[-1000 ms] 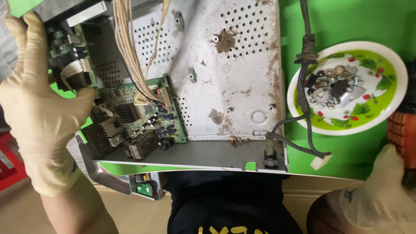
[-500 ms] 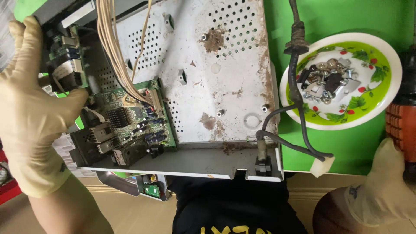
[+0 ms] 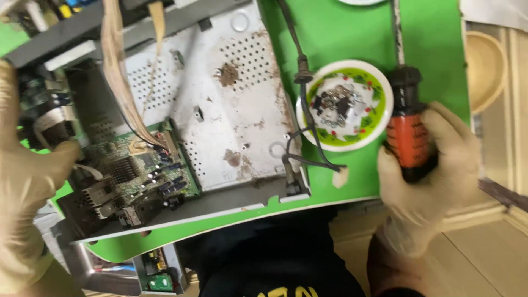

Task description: Disassembling and cleaning an electronic device using a screwdriver and toothbrush

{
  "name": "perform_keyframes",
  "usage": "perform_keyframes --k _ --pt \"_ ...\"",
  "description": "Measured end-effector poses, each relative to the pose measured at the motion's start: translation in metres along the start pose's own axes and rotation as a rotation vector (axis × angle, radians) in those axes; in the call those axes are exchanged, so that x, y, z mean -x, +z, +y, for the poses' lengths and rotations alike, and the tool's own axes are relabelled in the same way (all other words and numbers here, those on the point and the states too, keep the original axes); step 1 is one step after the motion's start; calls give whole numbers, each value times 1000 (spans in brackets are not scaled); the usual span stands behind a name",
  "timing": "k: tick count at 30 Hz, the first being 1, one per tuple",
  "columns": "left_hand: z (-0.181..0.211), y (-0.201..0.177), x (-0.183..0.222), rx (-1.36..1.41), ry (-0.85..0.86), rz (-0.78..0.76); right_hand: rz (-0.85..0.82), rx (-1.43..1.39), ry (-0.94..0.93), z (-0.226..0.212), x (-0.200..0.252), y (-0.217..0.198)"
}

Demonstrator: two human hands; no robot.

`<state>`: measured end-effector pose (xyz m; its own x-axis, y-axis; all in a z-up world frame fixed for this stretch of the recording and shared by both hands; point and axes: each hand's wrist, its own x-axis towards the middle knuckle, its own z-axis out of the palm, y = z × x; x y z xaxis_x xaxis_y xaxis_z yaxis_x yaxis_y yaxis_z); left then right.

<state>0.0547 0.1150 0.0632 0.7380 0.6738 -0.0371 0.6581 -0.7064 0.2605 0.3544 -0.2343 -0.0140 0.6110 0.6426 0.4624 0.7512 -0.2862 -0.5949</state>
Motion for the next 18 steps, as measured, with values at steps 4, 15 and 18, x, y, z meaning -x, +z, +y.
perform_keyframes --k 4,15,18 --pt "-21 26 8 147 -166 -147 8 18 -26 4 -1 -7" --pt "-103 77 39 482 -534 -411 -272 74 136 -21 -33 -37" --pt "-40 38 18 497 -281 -176 -285 27 140 -31 -43 -31"
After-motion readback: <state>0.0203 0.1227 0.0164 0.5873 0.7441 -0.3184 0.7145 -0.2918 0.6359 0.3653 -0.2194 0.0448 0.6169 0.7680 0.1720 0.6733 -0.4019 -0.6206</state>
